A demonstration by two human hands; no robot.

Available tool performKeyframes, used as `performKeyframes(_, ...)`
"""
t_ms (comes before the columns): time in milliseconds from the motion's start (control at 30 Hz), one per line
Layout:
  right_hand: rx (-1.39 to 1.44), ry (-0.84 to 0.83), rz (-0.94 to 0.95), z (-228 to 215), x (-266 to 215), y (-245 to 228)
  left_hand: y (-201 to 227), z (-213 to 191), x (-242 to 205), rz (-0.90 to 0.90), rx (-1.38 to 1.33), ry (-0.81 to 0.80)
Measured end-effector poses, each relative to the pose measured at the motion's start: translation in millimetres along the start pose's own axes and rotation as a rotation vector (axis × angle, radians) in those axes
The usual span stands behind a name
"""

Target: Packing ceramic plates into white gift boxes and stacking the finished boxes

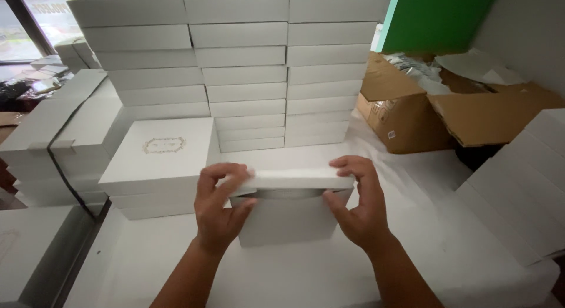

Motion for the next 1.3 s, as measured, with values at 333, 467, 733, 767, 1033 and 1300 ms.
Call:
performKeyframes(333,0.180,0.056,0.064,2.9,-10.4,3.2,6.0,-1.7,-2.7,0.039,-0.118,0.121)
performKeyframes(467,0.202,0.087,0.150,0.4,-16.1,4.0,4.8,0.0,-7.9,0.049,-0.153,0.100)
performKeyframes(733,0.185,0.107,0.237,-2.4,-14.5,-9.5,6.2,-0.7,-19.2,0.056,-0.100,0.057)
performKeyframes(767,0.217,0.097,0.232,-3.5,-15.5,-7.8,4.9,-0.5,-21.1,0.036,-0.110,0.059)
performKeyframes(1033,0.068,0.005,0.159,-11.6,-9.8,-3.0,4.9,-0.8,-23.6,-0.022,-0.174,0.056)
performKeyframes(1300,0.092,0.021,0.120,-9.8,-17.4,5.6,4.3,-1.5,-24.1,0.027,-0.198,0.034)
Point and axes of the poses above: each hand's wrist, its own x-axis towards the middle knuckle, its own z-axis out of the palm, y = z × x, the point moved 4 cm from there along x, towards the middle knuckle, and after that the axes turned 13 degrees about y, right-handed, at the moved point
